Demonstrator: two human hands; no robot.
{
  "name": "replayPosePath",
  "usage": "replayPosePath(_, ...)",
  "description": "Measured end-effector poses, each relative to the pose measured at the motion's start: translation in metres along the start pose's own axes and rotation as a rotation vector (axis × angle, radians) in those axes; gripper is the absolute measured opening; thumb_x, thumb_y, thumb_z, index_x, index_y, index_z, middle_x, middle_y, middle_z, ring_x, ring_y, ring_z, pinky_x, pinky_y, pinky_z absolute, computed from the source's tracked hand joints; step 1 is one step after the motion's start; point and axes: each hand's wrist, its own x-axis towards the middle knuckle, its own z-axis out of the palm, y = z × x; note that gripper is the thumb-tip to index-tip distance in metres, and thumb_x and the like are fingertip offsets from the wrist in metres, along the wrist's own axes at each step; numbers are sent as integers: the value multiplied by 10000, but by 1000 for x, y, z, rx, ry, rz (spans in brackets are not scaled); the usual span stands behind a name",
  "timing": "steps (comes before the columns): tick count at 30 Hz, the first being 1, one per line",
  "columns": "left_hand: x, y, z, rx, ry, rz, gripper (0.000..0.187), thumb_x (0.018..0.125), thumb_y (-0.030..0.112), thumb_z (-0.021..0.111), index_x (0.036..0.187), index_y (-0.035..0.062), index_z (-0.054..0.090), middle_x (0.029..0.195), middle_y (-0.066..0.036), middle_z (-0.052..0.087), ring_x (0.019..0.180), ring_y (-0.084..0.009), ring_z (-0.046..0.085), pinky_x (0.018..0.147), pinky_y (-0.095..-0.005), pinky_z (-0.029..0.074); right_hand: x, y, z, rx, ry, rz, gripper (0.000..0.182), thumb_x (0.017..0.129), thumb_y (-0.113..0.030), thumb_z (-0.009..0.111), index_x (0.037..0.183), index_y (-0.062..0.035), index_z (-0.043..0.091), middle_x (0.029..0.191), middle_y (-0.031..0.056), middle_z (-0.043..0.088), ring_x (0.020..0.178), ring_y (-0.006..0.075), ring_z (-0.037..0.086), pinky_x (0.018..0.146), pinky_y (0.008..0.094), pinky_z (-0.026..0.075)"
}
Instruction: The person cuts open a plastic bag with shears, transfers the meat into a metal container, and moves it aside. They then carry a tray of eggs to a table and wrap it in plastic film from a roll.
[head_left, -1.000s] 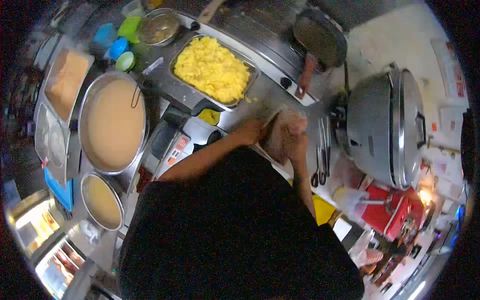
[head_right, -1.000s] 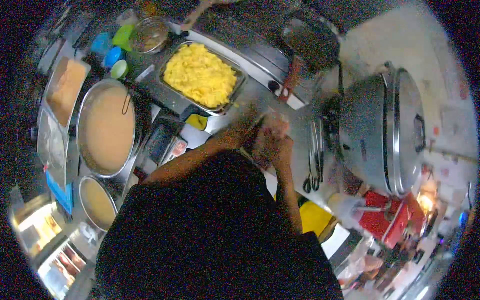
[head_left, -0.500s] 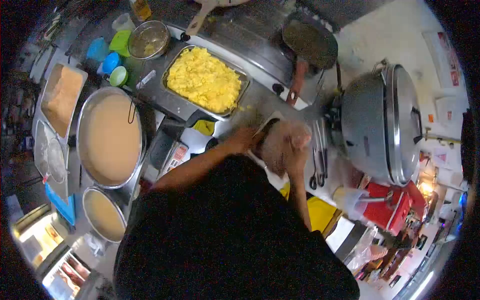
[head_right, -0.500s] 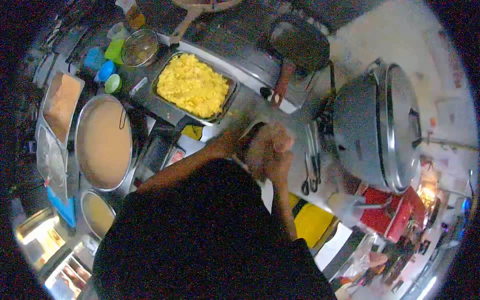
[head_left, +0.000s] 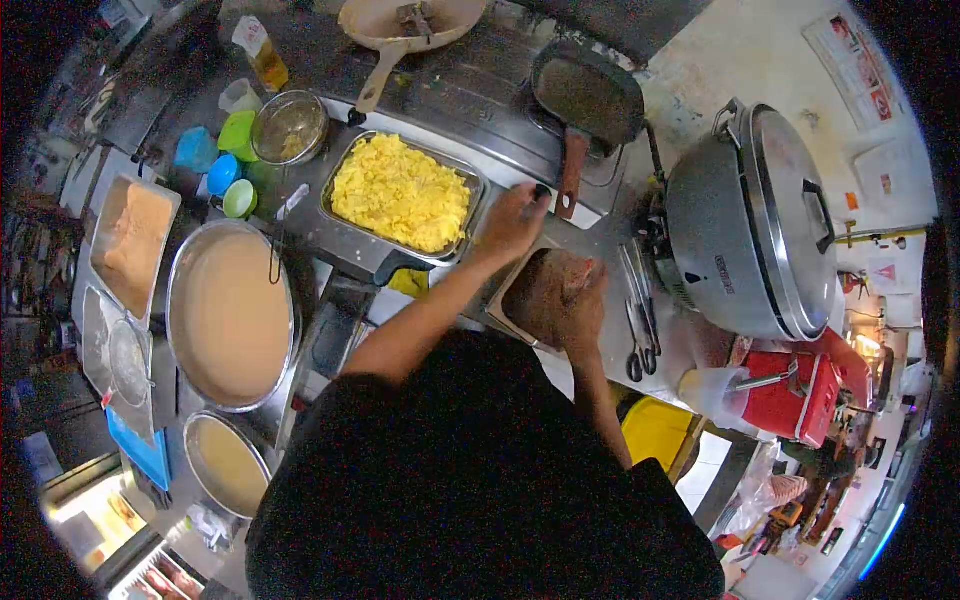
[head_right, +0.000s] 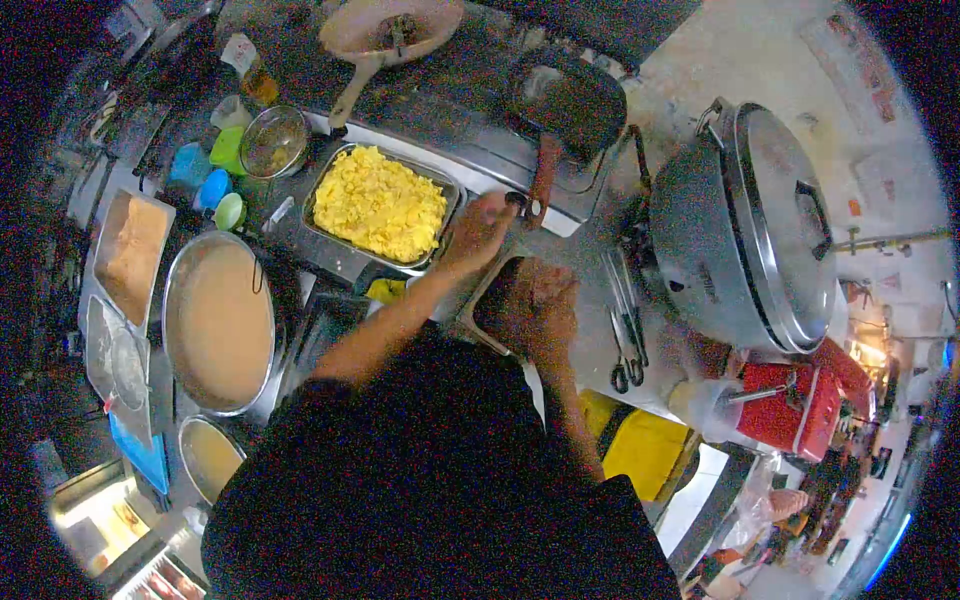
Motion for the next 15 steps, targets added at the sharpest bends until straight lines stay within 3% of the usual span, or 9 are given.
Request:
replayPosePath(1,24,0,16,-222,-65,-159,591,911,456,576,1252,-13,464,956,-178,619,929,-347,588,835,-439,464,0,-1,2,-1,74,-62,674,846,-348,672,1276,98,404,1091,355,590,974,481,608,825,493,502)
replayPosePath(3,59,-45,65,-185,-161,-184,467,943,410,549,1217,43,456,815,-98,624,722,-246,588,705,-374,489,5,-6,12,4,227,-187,682,857,-329,667,1312,86,374,1159,351,563,1061,468,582,879,478,485)
replayPosePath(5,67,-16,58,-348,-362,-288,355,960,383,525,1130,80,451,740,-49,602,612,-176,569,587,-325,480,16,7,13,75,-47,38,651,873,-318,653,1327,60,380,1207,324,546,1113,459,555,907,452,471)
replayPosePath(7,71,15,41,-492,-483,-345,265,971,371,482,935,119,408,680,-14,533,511,-101,497,429,-262,400,28,28,16,86,-191,15,566,914,-302,590,1328,31,396,1252,295,532,1124,446,550,924,443,465)
replayPosePath(10,70,24,18,-457,-461,-448,306,960,418,471,951,113,475,679,-25,544,503,-112,497,414,-266,399,23,33,18,272,-198,-183,444,986,-285,470,1324,0,424,1279,259,528,1091,418,569,932,442,463)
replayPosePath(11,74,10,15,-467,-526,-440,376,940,459,501,955,84,493,702,-45,576,562,-163,550,509,-318,470,20,27,10,490,-195,-126,448,994,-291,461,1330,3,425,1262,254,537,1088,406,570,937,433,459)
replayPosePath(13,74,-24,19,-113,-372,-219,516,911,461,555,1182,30,472,834,-129,612,759,-255,602,666,-385,499,23,23,0,594,-157,-90,446,991,-274,487,1334,2,420,1232,204,548,1082,324,557,937,391,450)
replayPosePath(14,71,-39,21,66,-296,-108,620,897,462,582,1296,3,461,899,-171,630,858,-301,629,745,-419,513,27,28,-5,483,-121,-111,445,980,-252,521,1332,-1,414,1219,158,550,1080,255,542,932,359,445)
replayPosePath(15,46,-11,-2,29,-191,-7,757,841,488,638,1363,-3,394,983,-200,622,945,-338,609,830,-431,484,29,31,-9,373,-82,-132,450,968,-230,556,1329,-5,408,1207,113,552,1077,185,527,927,327,441)
